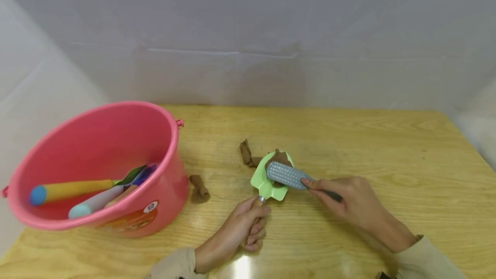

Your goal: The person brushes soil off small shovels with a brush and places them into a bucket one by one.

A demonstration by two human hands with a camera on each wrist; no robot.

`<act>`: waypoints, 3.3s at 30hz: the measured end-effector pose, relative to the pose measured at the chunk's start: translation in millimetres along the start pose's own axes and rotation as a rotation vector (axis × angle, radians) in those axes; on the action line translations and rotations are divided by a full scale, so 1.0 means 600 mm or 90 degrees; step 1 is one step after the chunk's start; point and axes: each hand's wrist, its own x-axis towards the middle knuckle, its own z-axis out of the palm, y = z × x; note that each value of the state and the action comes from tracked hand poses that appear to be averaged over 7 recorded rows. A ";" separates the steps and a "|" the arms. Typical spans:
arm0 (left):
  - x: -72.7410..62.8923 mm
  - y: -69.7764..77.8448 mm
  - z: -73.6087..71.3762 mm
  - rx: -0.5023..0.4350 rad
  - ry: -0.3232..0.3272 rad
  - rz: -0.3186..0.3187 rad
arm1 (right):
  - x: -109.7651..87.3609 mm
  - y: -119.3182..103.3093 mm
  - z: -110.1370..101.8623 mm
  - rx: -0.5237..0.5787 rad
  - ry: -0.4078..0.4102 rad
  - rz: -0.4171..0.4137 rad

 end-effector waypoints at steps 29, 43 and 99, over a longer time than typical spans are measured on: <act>-0.004 -0.003 0.001 -0.001 -0.008 0.005 | -0.001 -0.003 0.006 0.205 -0.059 -0.069; -0.001 0.000 0.001 -0.003 -0.010 -0.006 | -0.002 0.014 -0.011 0.034 -0.021 -0.039; -0.006 0.005 0.001 -0.006 -0.052 -0.010 | 0.000 0.019 -0.025 -0.011 0.020 -0.022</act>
